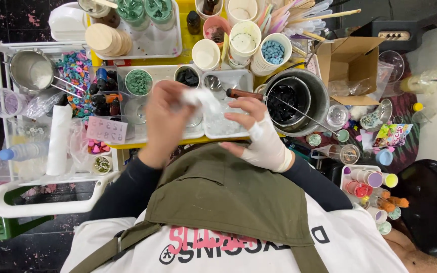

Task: The person is cleaning a glass jar and preparing cotton wicks for candle making at a studio workstation.

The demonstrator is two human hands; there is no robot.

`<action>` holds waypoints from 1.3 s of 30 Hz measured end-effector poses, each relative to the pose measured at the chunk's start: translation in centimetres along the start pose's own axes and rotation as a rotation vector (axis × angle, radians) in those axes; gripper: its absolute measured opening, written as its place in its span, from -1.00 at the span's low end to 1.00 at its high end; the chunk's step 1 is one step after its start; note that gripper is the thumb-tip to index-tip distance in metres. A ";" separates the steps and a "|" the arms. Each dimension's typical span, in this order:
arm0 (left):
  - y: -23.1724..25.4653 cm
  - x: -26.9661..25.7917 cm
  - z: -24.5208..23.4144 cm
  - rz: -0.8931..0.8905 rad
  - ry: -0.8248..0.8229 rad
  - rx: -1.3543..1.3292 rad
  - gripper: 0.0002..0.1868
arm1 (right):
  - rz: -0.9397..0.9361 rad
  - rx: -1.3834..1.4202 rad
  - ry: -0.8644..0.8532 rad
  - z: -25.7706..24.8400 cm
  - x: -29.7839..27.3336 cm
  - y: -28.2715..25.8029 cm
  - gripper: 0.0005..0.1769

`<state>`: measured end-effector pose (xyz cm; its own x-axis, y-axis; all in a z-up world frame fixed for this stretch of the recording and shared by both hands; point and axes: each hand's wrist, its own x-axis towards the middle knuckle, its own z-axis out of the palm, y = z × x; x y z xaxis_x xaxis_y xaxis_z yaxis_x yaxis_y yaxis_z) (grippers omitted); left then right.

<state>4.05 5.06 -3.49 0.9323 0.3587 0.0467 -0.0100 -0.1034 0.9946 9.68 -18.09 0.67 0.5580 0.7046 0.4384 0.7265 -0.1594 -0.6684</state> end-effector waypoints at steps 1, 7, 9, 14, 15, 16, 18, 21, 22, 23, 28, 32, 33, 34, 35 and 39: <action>-0.5 1.8 -0.9 0.001 -0.003 -0.002 -0.68 | 0.001 -0.003 0.001 -0.2 -0.5 0.4 -0.30; -7.9 11.4 -3.6 0.502 0.122 0.702 -0.76 | 0.088 0.113 0.003 -1.2 -3.9 1.4 -0.39; -11.9 13.8 -3.7 0.423 0.052 0.833 -0.87 | 0.111 0.127 0.006 -1.4 -4.6 1.4 -0.45; -20.4 16.3 -3.8 0.385 -0.085 1.068 -0.90 | 0.108 0.136 0.052 -1.7 -5.5 1.5 -0.53; -21.6 16.8 -3.9 0.363 -0.146 1.171 -0.90 | 0.098 0.137 0.069 -1.8 -5.5 1.5 -0.54; -21.7 16.9 -3.8 0.367 -0.147 1.171 -0.90 | 0.098 0.135 0.072 -1.9 -5.4 1.5 -0.54; -22.0 17.0 -4.0 0.324 -0.280 1.351 -0.86 | 0.107 0.168 0.075 -1.9 -5.4 1.3 -0.58; -18.2 16.2 -3.6 0.288 -0.328 1.405 -0.83 | 0.098 0.180 0.060 -1.8 -5.5 1.6 -0.63; -18.5 16.3 -3.8 0.290 -0.325 1.407 -0.83 | 0.095 0.179 0.062 -1.7 -5.6 1.6 -0.63; -18.7 16.4 -3.9 0.217 -0.381 1.444 -0.82 | 0.108 0.186 0.061 -1.6 -5.7 1.5 -0.65; -19.2 16.4 -4.4 0.234 -0.358 1.316 -0.80 | 0.106 0.194 0.073 -1.5 -6.1 1.8 -0.68; -15.2 15.8 -3.0 0.104 -0.346 1.299 -0.85 | 0.125 0.214 0.098 -1.5 -6.4 2.0 -0.68; -13.8 15.6 -2.5 0.106 -0.289 1.258 -0.81 | 0.124 0.214 0.110 -1.5 -6.5 2.0 -0.69; -11.7 15.1 -1.3 0.109 -0.293 1.259 -0.81 | 0.125 0.212 0.113 -1.6 -6.4 2.0 -0.69; -9.6 14.4 0.0 0.264 -0.128 1.186 -0.80 | 0.141 0.207 0.133 -1.7 -6.4 1.9 -0.69; -5.4 12.7 5.1 0.637 0.072 0.988 -0.79 | 0.154 0.207 0.177 -1.9 -6.5 1.7 -0.71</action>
<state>17.80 5.45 -8.72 0.8374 0.0308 0.5458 -0.1528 -0.9454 0.2878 8.09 -24.22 -2.19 0.7293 0.5488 0.4086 0.5414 -0.0978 -0.8350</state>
